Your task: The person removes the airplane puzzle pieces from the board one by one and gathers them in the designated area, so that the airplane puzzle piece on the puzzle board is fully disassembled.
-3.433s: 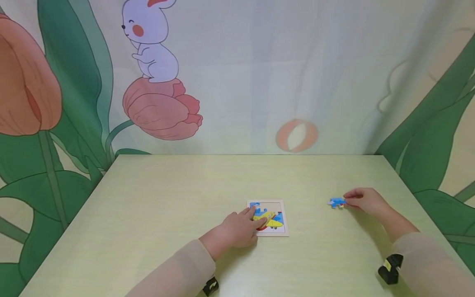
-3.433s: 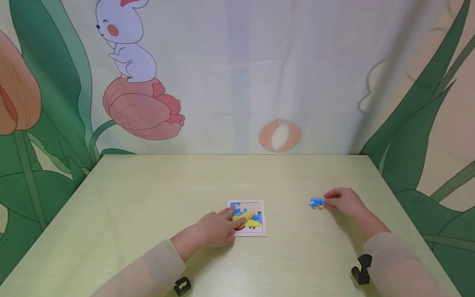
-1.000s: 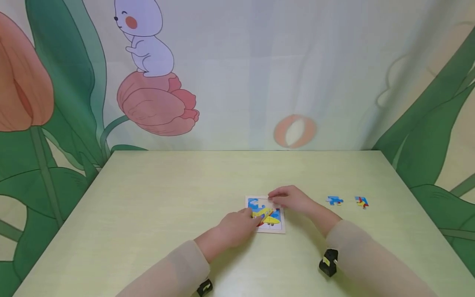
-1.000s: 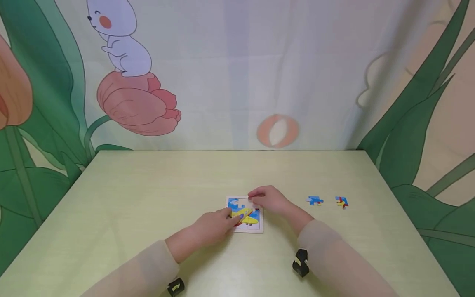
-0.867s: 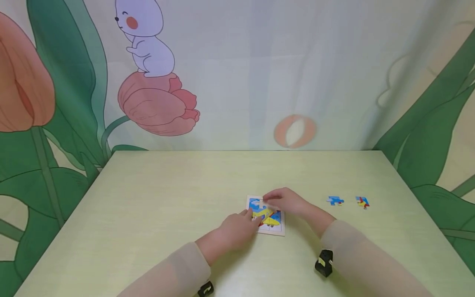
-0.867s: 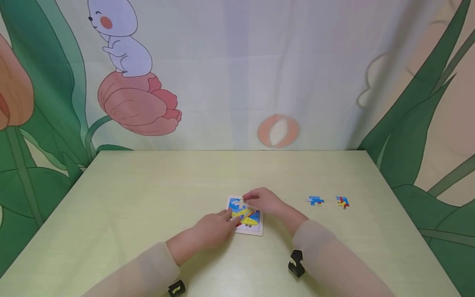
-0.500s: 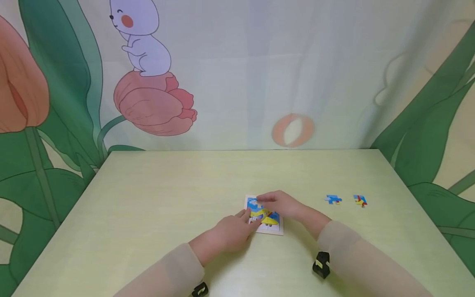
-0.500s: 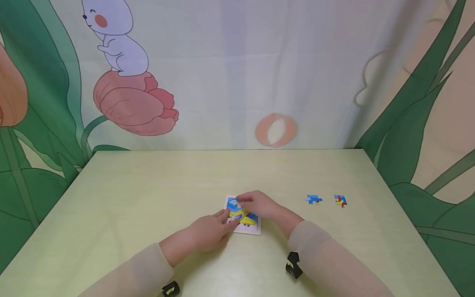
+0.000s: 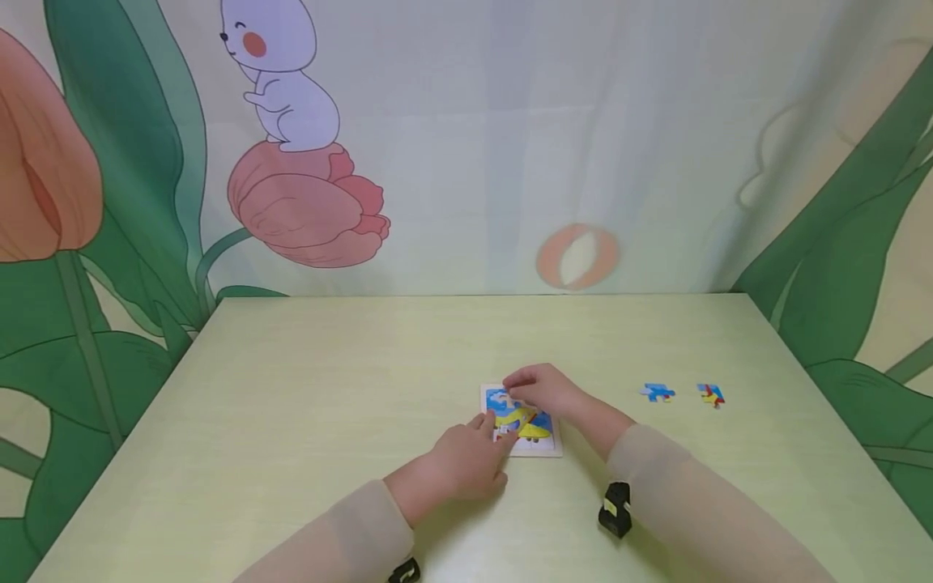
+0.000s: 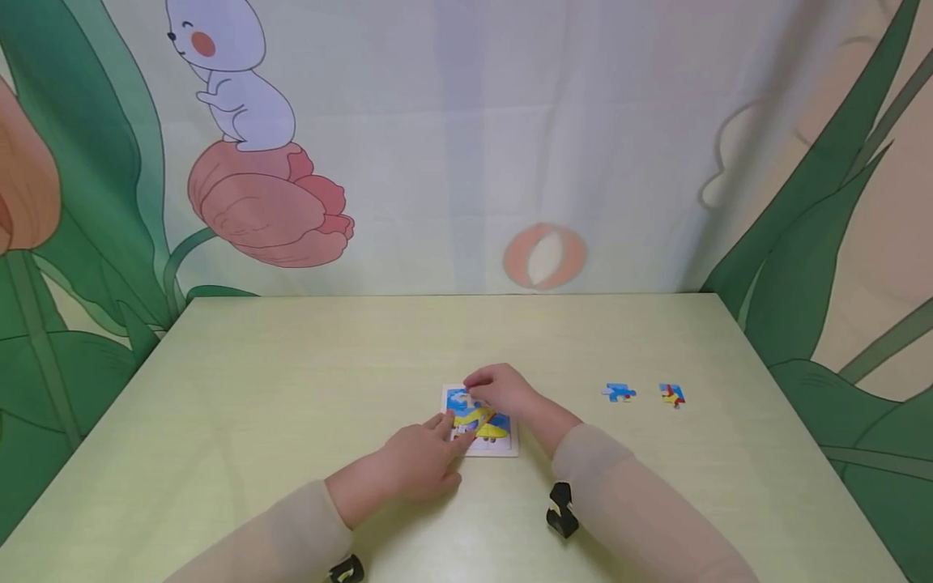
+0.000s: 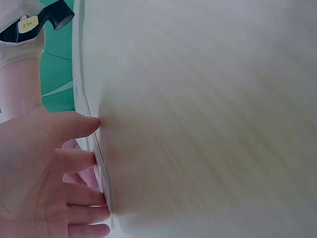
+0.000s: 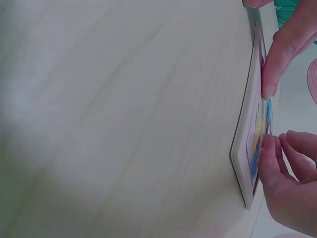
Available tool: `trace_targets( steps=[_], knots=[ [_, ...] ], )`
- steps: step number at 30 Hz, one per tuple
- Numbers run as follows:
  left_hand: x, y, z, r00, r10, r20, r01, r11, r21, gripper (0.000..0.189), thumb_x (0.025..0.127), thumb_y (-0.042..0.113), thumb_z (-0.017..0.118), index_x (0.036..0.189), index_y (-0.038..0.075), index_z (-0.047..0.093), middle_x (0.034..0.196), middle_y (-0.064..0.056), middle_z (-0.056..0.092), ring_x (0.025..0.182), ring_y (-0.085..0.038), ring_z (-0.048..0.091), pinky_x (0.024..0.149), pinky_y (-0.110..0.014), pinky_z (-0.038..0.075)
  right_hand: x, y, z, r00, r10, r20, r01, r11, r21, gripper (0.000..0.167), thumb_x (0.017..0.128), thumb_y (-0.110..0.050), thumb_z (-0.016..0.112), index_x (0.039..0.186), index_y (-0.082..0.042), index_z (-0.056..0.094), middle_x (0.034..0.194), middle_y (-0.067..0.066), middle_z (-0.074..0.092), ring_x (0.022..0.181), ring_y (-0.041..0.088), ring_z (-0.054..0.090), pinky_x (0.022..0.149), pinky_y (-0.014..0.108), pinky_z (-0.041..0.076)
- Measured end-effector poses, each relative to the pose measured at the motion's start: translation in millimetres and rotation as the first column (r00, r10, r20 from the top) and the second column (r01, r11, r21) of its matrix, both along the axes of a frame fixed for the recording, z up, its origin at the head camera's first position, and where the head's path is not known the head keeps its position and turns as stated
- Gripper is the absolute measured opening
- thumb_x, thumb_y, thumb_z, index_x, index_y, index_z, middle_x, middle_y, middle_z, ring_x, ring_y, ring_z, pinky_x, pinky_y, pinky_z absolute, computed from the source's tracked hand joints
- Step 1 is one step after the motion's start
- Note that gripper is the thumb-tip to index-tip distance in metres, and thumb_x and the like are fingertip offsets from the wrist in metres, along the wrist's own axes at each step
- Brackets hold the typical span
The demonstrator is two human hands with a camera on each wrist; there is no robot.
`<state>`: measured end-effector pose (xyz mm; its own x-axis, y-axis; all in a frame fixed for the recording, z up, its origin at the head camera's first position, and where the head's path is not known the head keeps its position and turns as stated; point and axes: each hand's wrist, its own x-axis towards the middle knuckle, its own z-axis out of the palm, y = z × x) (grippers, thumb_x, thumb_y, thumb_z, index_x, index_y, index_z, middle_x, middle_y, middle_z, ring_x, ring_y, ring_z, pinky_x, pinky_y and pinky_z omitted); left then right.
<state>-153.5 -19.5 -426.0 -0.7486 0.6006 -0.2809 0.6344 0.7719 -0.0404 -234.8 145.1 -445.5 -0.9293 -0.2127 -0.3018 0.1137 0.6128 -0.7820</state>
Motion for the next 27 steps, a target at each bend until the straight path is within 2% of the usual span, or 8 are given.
trace_targets(
  steps=[8, 13, 18, 21, 27],
  knots=[
    [-0.6, -0.7, -3.5, 0.999, 0.021, 0.030, -0.021, 1.000, 0.008, 0.063, 0.089, 0.049, 0.053, 0.143, 0.018, 0.040, 0.146, -0.018, 0.033, 0.132, -0.031, 0.034, 0.093, -0.040, 0.044, -6.6, -9.8, 1.5, 0.999, -0.043, -0.001, 0.043, 0.999, -0.013, 0.017, 0.087, -0.013, 0.066, 0.103, -0.009, 0.068, 0.098, 0.003, 0.064, 0.088, 0.019, 0.057, 0.084, 0.031, 0.049],
    [-0.3, 0.3, -3.5, 0.999, 0.018, 0.031, -0.018, 1.000, 0.002, 0.063, 0.089, 0.050, 0.053, 0.143, 0.019, 0.040, 0.146, -0.018, 0.033, 0.133, -0.031, 0.034, 0.093, -0.039, 0.045, -8.1, -12.0, 0.0, 0.999, -0.048, 0.019, 0.048, 0.999, -0.002, 0.015, 0.086, -0.011, 0.067, 0.101, -0.010, 0.069, 0.098, 0.004, 0.064, 0.085, 0.019, 0.058, 0.079, 0.028, 0.051],
    [0.1, 1.2, -2.1, 0.999, 0.027, 0.036, -0.026, 1.000, -0.007, 0.066, 0.088, 0.052, 0.053, 0.144, 0.021, 0.039, 0.148, -0.017, 0.030, 0.134, -0.029, 0.032, 0.093, -0.038, 0.044, -10.7, -8.0, 0.3, 0.998, -0.068, -0.012, 0.068, 0.998, 0.010, 0.014, 0.086, -0.014, 0.068, 0.099, -0.012, 0.070, 0.099, 0.004, 0.065, 0.088, 0.019, 0.058, 0.079, 0.029, 0.051],
    [0.6, 1.4, -2.0, 0.998, 0.041, 0.050, -0.040, 0.999, -0.009, 0.073, 0.084, 0.058, 0.054, 0.144, 0.021, 0.037, 0.149, -0.017, 0.028, 0.134, -0.029, 0.030, 0.093, -0.038, 0.044, -11.5, -3.9, 0.9, 0.996, -0.089, -0.012, 0.089, 0.996, -0.005, 0.014, 0.085, -0.015, 0.068, 0.099, -0.012, 0.071, 0.099, 0.004, 0.065, 0.088, 0.020, 0.057, 0.080, 0.029, 0.051],
    [3.4, 1.9, -0.3, 0.994, 0.060, 0.086, -0.060, 0.998, -0.005, 0.089, 0.076, 0.070, 0.056, 0.146, 0.020, 0.033, 0.150, -0.019, 0.024, 0.135, -0.033, 0.028, 0.095, -0.040, 0.043, -9.4, 10.3, 0.0, 0.997, -0.079, -0.003, 0.079, 0.997, -0.016, 0.016, 0.086, -0.014, 0.067, 0.101, -0.011, 0.070, 0.099, 0.005, 0.065, 0.089, 0.020, 0.058, 0.081, 0.030, 0.051]
  ],
)
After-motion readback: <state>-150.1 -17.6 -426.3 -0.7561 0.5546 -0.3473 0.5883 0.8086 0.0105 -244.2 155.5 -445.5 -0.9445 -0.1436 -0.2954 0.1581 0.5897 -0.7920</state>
